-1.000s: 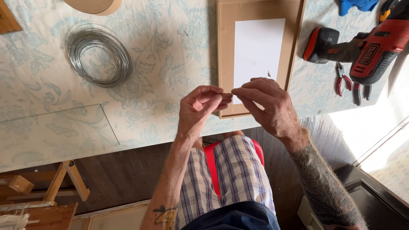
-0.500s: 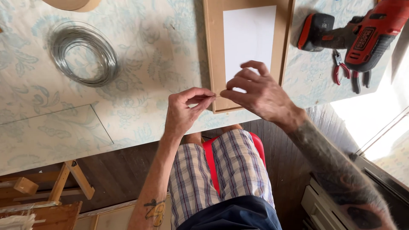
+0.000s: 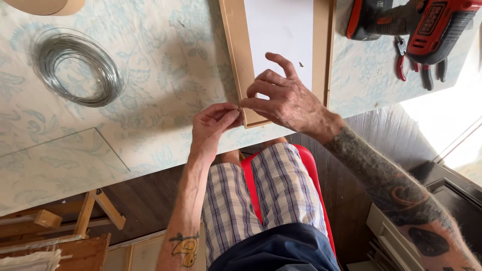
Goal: Preparing a picture frame for hanging by attaching wire using pliers and a power drill
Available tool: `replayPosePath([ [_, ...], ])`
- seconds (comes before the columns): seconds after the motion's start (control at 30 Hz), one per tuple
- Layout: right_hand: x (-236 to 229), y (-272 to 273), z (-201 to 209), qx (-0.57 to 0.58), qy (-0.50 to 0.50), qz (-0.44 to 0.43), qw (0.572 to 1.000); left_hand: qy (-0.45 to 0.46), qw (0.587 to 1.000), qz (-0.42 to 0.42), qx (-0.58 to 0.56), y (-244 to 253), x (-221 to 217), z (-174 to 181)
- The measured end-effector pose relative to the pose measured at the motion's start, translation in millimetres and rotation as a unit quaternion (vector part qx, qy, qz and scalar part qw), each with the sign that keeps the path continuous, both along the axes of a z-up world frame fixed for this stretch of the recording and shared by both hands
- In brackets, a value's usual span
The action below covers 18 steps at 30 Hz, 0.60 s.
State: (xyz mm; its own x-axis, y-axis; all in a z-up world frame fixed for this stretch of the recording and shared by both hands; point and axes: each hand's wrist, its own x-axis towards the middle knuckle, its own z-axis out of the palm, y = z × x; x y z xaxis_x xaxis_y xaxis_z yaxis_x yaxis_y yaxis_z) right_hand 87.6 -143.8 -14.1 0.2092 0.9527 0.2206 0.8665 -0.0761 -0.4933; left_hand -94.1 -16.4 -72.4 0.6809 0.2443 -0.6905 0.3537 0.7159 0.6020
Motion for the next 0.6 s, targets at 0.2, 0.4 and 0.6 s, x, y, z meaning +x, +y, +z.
replayPosePath([
  [0.2,5,2,20,0.030,0.053,0.017,0.998,0.007,0.993,0.013,-0.120,4,3,23],
  [0.4,9,6,33,0.045,0.046,0.021,0.998,0.015,0.988,0.046,-0.148,2,4,24],
  [0.6,12,10,45,0.054,0.032,0.023,0.998,-0.018,0.988,0.031,-0.152,12,13,46],
])
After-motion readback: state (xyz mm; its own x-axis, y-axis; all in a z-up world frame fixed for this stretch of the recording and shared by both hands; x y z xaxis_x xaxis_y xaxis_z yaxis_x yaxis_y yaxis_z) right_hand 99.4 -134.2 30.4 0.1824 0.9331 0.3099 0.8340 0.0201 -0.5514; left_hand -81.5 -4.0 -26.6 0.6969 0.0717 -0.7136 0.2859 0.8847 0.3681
